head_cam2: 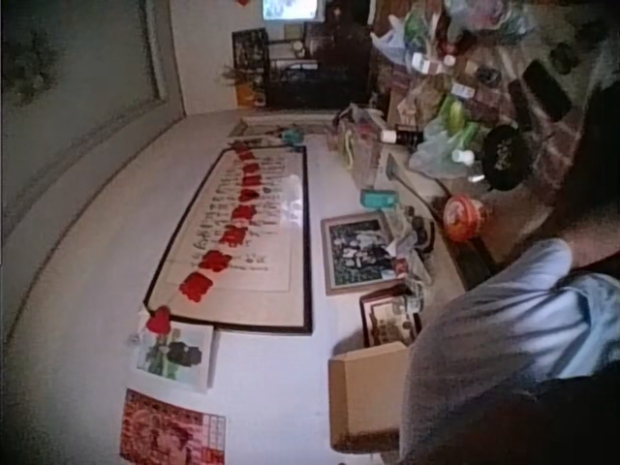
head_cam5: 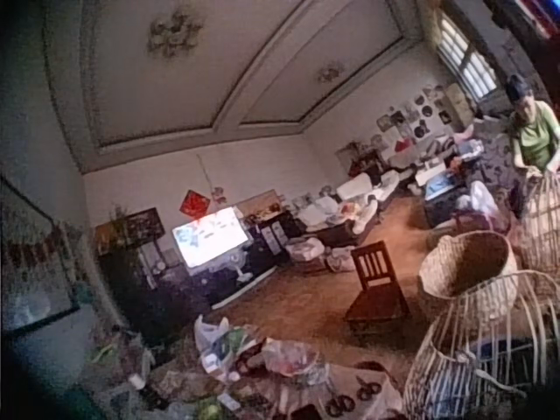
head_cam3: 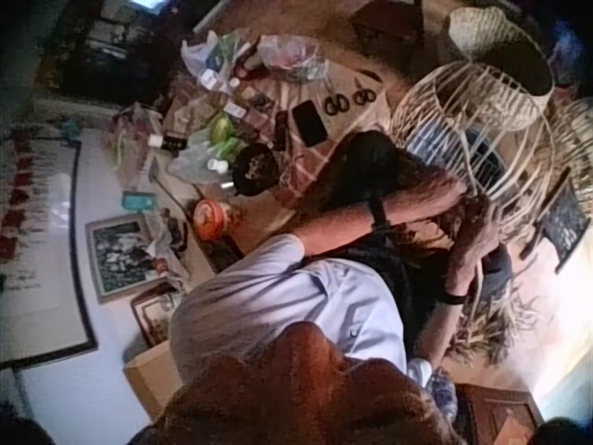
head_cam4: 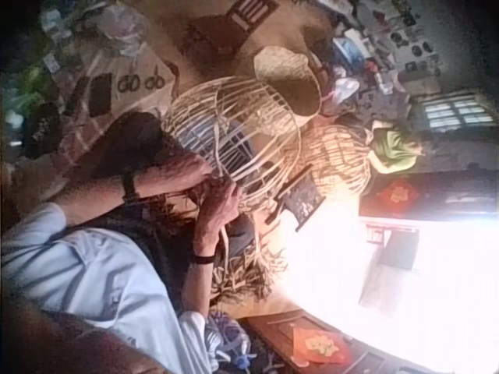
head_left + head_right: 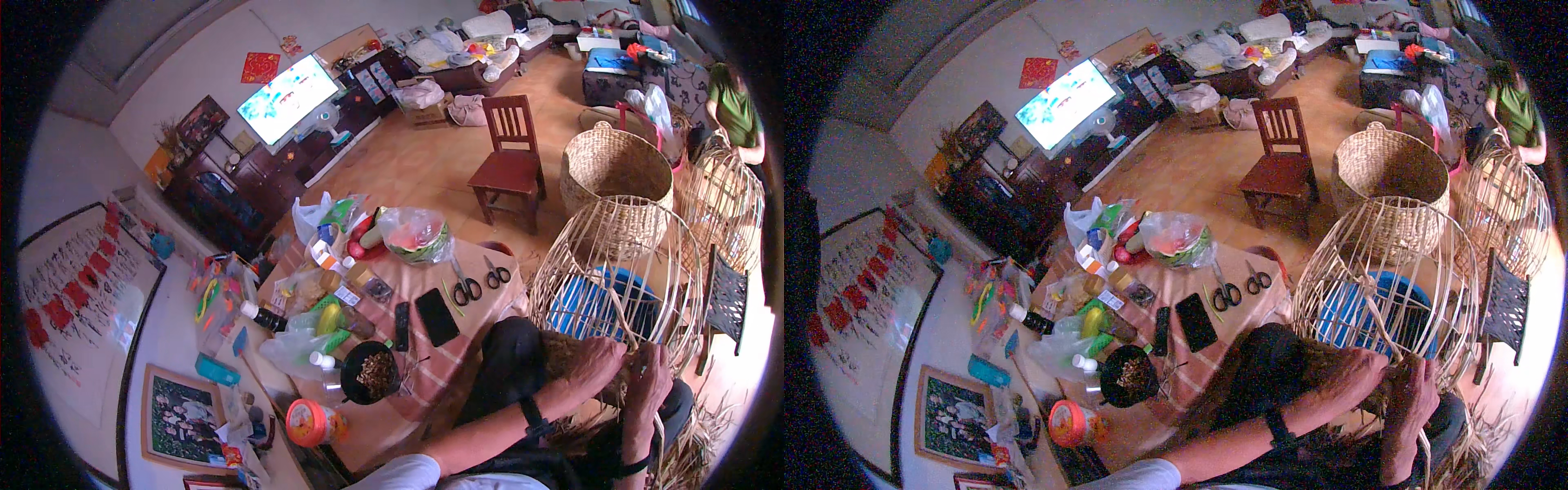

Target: Weaving a large bamboo or wood basket frame by hand.

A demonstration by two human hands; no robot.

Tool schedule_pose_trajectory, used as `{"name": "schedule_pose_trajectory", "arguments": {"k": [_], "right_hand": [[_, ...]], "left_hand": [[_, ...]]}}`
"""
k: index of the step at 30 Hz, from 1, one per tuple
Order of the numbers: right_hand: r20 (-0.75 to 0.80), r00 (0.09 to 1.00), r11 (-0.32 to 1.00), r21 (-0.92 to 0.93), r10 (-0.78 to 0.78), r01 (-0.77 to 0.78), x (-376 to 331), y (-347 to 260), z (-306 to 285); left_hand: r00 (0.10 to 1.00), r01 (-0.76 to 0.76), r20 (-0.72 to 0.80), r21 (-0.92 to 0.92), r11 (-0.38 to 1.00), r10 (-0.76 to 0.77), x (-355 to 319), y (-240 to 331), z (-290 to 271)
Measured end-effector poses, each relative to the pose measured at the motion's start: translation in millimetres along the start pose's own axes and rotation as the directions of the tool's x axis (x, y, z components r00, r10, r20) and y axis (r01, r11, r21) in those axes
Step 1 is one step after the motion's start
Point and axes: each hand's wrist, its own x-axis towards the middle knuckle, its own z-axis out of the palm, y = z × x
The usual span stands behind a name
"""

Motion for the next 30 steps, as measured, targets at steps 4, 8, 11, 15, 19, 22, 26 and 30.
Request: {"name": "schedule_pose_trajectory", "arguments": {"k": [4, 8, 11, 15, 19, 22, 26, 30], "right_hand": [[0.003, 1.000, 0.996, -0.081, 0.021, -0.021, 3.1, -9.2, -1.6], [0.111, 0.993, 0.991, -0.126, -0.029, 0.043, 7.3, -1.6, -7.9], [0.151, 0.987, 0.981, -0.179, -0.048, 0.076, 11.5, 3.9, -16.6], [0.161, 0.985, 0.986, -0.136, -0.069, 0.091, 12.2, -1.3, -18.5], [0.137, 0.990, 0.994, -0.099, -0.042, 0.056, 4.8, 5.1, -11.0], [0.154, 0.988, 0.993, -0.111, -0.027, 0.044, 4.1, 5.9, -10.8], [0.160, 0.984, 0.985, -0.141, -0.075, 0.098, 3.5, -2.9, -12.0], [0.207, 0.977, 0.972, -0.215, -0.050, 0.095, 1.7, 1.3, -12.7]], "left_hand": [[0.998, 0.061, 0.030, 0.048, 0.997, -0.062, 6.0, -4.1, 7.4], [0.998, 0.006, -0.063, 0.100, 0.995, 0.000, 3.2, -3.3, 4.8], [0.992, -0.064, -0.105, -0.001, 0.998, 0.063, -6.3, 27.0, -29.8], [0.845, -0.249, -0.466, 0.092, 0.964, 0.263, -12.7, 27.2, -24.3], [0.986, 0.005, -0.164, 0.175, 0.985, 0.024, 9.0, 10.2, 5.2], [0.996, 0.055, -0.076, 0.101, 0.993, -0.048, 7.1, 5.9, 21.1], [0.984, 0.083, -0.144, -0.136, 0.987, -0.102, 2.1, 6.1, 23.2], [0.984, 0.093, -0.116, -0.313, 0.945, -0.135, -2.8, 14.3, 8.9]]}}
